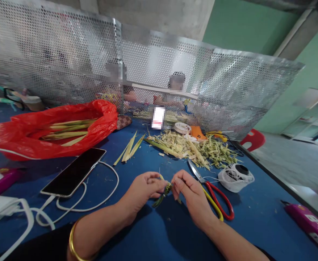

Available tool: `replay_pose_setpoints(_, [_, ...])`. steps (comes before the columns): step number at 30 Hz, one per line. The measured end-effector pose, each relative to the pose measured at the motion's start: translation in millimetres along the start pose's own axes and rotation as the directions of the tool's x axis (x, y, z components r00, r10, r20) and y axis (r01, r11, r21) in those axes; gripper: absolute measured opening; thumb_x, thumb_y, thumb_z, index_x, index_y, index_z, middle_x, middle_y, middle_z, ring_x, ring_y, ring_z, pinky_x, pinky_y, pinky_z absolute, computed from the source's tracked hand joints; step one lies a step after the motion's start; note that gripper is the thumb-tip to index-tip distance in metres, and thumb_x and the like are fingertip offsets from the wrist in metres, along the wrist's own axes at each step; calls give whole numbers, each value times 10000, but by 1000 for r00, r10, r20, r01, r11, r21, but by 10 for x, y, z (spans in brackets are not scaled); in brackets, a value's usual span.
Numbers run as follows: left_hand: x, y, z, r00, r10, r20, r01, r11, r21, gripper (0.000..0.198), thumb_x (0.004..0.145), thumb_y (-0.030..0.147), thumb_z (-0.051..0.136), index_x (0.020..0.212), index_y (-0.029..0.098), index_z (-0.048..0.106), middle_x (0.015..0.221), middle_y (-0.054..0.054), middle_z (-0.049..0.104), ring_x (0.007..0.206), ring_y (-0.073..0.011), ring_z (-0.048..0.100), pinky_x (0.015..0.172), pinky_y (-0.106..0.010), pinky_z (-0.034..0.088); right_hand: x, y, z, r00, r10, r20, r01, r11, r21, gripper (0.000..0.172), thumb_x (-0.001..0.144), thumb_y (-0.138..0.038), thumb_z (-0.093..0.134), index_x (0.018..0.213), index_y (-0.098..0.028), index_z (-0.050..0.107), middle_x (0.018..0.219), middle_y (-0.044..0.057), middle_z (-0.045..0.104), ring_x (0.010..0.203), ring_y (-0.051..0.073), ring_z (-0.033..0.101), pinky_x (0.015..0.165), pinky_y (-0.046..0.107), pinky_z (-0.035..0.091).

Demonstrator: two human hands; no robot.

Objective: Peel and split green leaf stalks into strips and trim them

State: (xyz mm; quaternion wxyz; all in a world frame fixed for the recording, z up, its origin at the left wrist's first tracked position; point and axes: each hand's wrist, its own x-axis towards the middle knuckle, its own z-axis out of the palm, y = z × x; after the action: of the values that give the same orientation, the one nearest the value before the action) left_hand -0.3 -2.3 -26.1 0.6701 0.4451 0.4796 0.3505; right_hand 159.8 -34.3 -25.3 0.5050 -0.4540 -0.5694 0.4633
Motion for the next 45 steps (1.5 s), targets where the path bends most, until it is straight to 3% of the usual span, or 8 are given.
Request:
replay_pose_setpoints(4, [-56,30,0,996,-51,68,55,997,-49,578,562,369,806,1052,153,590,918,-76,701,833,-169,653,751,-281,496,-9,-8,20,999,-41,-3,41,994,100,241,909,-345,513,726,-188,522,565,-45,493,557,109,469,608,254,355])
replay_pose_setpoints(10, [-63,20,3,982,4,191,-6,1000,11,420,612,408,778,939,159,694,891,-75,716,830,-175,638,807,-290,448,-10,-16,56,998,-65,10,60,955,290,245,914,-305,527,704,-182,501,589,-42,503,570,103,475,626,256,350])
replay_pose_setpoints(20, [-105,41,58,979,62,195,-58,998,-27,353,624,409,766,853,156,676,712,-26,672,640,-117,567,660,-235,416,-31,-66,81,999,-6,41,-13,892,452,237,897,-303,543,698,-180,512,584,-24,523,569,121,489,621,274,392])
replay_pose_setpoints(28, [-141,147,43,984,-75,163,67,997,50,252,635,314,703,823,150,663,796,-38,671,619,-109,527,538,-209,343,-12,-106,-3,993,116,17,-112,901,420,219,841,-334,613,706,-173,552,587,-39,506,553,107,512,628,260,416])
replay_pose_setpoints(34, [-152,153,41,984,-50,173,33,995,98,253,664,364,683,761,130,670,752,-43,661,564,-93,469,495,-208,296,0,-110,6,992,125,34,-128,903,410,226,833,-355,614,709,-178,549,579,-40,505,561,119,523,651,288,441])
replay_pose_setpoints(39, [-112,137,29,989,-84,119,66,987,146,279,674,398,654,763,134,647,708,-23,650,431,-49,377,420,-199,184,4,-99,-5,993,119,10,-113,914,390,212,831,-339,615,711,-172,560,591,-40,514,566,106,533,621,252,420])
replay_pose_setpoints(45, [-116,171,28,998,-49,24,45,986,163,211,642,341,621,687,135,633,631,-12,622,399,-43,327,398,-195,159,52,-7,-36,971,237,6,-229,931,285,243,761,-390,662,728,-165,577,577,-38,536,542,103,524,589,245,405])
